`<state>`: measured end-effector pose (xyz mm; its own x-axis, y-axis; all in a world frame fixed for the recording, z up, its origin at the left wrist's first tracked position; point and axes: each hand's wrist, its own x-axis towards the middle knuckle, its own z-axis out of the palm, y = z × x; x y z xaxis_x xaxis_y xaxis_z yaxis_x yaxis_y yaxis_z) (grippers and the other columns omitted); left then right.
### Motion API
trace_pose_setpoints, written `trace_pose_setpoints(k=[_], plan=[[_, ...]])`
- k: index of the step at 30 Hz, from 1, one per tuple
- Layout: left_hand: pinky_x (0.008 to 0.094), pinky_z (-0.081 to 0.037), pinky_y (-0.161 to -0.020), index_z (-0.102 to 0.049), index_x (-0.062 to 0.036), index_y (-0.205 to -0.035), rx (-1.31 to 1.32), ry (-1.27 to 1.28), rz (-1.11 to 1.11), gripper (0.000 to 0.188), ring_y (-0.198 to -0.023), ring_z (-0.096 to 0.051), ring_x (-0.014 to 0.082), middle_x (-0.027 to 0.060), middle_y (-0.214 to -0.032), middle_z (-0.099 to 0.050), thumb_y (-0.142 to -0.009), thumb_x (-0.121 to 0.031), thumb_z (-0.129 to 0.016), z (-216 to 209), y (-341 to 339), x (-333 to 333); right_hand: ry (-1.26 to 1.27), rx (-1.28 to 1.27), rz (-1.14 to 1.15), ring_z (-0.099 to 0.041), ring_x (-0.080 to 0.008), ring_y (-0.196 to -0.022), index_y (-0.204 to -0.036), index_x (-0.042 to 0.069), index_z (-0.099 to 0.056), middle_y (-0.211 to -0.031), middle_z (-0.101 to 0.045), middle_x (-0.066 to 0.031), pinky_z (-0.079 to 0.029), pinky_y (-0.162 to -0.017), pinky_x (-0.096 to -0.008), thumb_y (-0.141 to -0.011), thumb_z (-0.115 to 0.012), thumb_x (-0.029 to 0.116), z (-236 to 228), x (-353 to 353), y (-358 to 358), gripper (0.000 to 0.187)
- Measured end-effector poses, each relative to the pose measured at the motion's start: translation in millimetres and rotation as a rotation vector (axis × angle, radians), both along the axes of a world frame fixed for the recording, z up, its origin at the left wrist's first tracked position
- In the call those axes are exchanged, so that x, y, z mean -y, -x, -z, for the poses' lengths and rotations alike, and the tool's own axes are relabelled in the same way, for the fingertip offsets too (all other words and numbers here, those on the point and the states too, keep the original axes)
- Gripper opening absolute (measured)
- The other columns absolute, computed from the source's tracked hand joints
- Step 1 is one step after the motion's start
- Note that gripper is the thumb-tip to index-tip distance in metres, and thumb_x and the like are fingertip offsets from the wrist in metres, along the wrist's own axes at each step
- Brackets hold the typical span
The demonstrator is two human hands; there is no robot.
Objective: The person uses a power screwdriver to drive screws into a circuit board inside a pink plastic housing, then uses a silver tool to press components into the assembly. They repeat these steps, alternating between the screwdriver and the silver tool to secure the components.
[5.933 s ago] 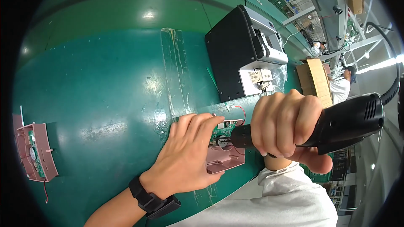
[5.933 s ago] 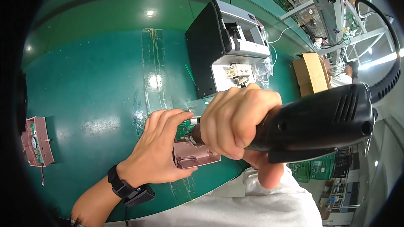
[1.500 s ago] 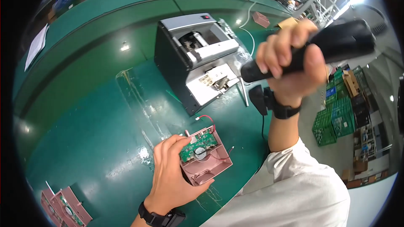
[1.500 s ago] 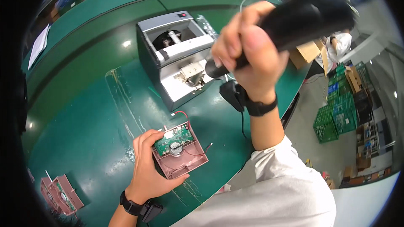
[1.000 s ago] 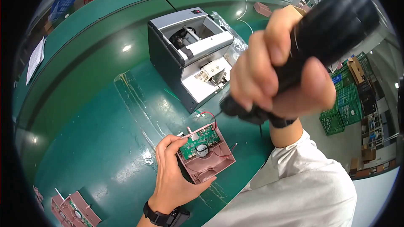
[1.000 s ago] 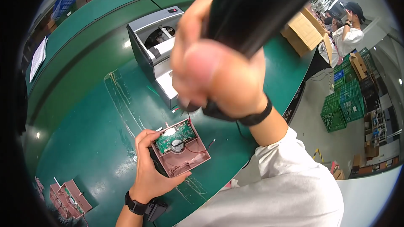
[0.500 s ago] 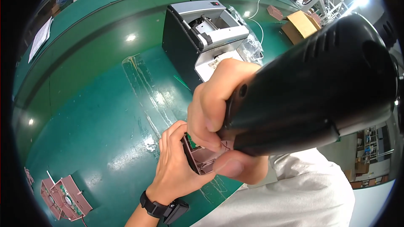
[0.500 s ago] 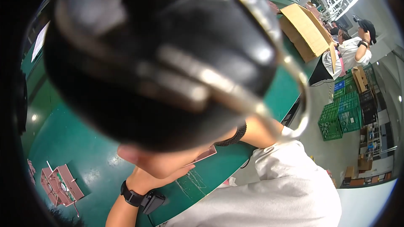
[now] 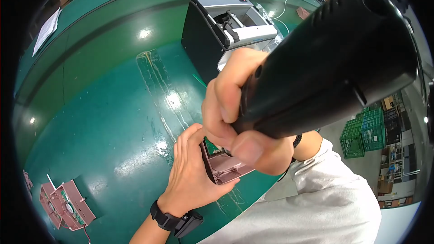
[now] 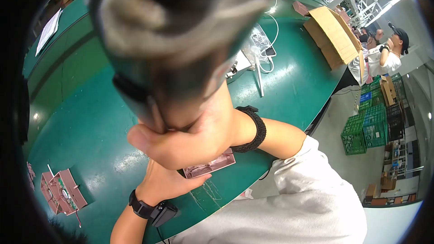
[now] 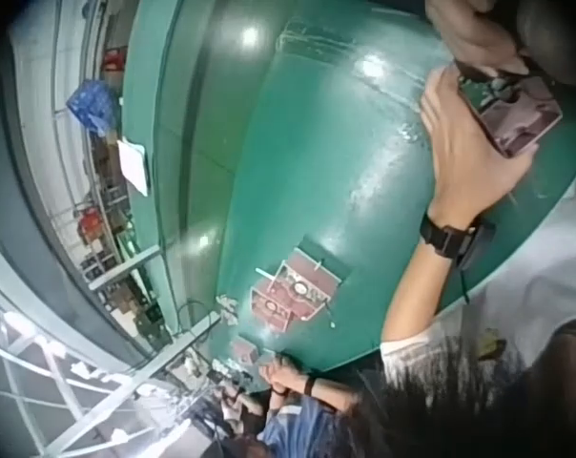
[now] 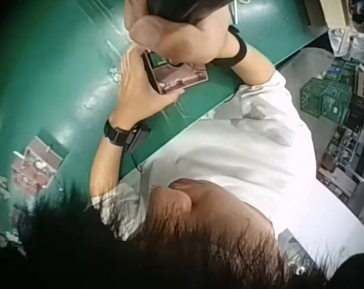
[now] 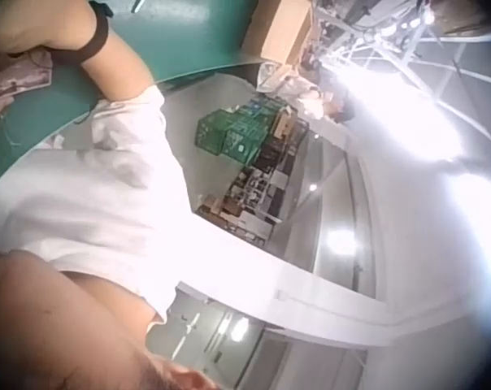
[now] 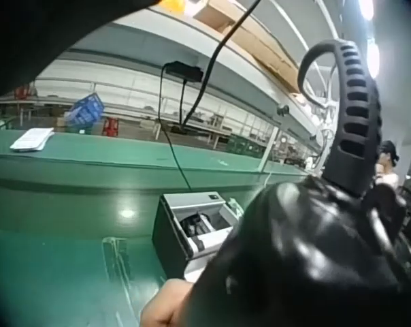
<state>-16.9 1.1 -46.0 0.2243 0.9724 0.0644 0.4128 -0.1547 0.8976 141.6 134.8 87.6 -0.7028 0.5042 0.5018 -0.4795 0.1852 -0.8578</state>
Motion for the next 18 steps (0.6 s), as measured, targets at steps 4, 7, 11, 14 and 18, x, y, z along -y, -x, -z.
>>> trace_pose_setpoints(k=[4, 7, 11, 14, 18], plan=[[0.0507, -0.036, -0.116, -0.039, -0.0031, -0.149, -0.013, 0.021, 0.015, 0.111, -0.139, -0.044, 0.0421, 0.0219, -0.148, -0.043, -0.061, -0.028, -0.102, 0, 5, -2, -0.050, -0.015, 0.060, -0.058, -0.0140, -0.063, -0.110, 0.005, -0.047, -0.079, -0.057, -0.0060, -0.049, -0.056, -0.0292, -0.091, -0.080, 0.025, -8, -6, -1, 0.043], [0.0508, -0.037, -0.115, -0.040, -0.0033, -0.148, 0.007, -0.117, -0.020, 0.111, -0.137, -0.044, 0.0425, 0.0218, -0.148, -0.044, -0.059, -0.026, -0.102, -7, 0, -5, -0.091, -0.017, 0.113, -0.058, -0.0140, -0.061, -0.111, 0.005, -0.047, -0.077, -0.056, -0.0053, -0.049, -0.054, -0.0296, -0.095, -0.078, 0.032, -18, -8, -10, 0.045], [0.0508, -0.038, -0.114, -0.042, -0.0038, -0.147, 0.015, -0.197, -0.042, 0.111, -0.135, -0.045, 0.0429, 0.0215, -0.147, -0.045, -0.057, -0.022, -0.103, -6, -1, -5, -0.149, -0.031, 0.191, -0.058, -0.0140, -0.058, -0.111, 0.005, -0.046, -0.076, -0.054, -0.0044, -0.049, -0.052, -0.0300, -0.100, -0.076, 0.043, -22, -10, -17, 0.050], [0.0509, -0.039, -0.113, -0.043, -0.0041, -0.147, 0.022, -0.207, -0.042, 0.110, -0.133, -0.046, 0.0429, 0.0212, -0.146, -0.047, -0.055, -0.020, -0.103, -8, -3, -6, -0.073, 0.041, 0.269, -0.058, -0.0140, -0.056, -0.112, 0.004, -0.048, -0.078, -0.057, -0.0054, -0.049, -0.052, -0.0297, -0.100, -0.076, 0.039, -23, -4, -24, 0.047], [0.0512, -0.040, -0.112, -0.043, -0.0043, -0.146, 0.019, -0.207, -0.041, 0.110, -0.131, -0.046, 0.0421, 0.0208, -0.145, -0.049, -0.054, -0.018, -0.102, -12, -1, -6, -0.099, 0.263, 0.419, -0.061, -0.0141, -0.055, -0.116, 0.002, -0.053, -0.086, -0.066, -0.0102, -0.051, -0.052, -0.0293, -0.095, -0.082, 0.032, -14, -6, -23, 0.047]])
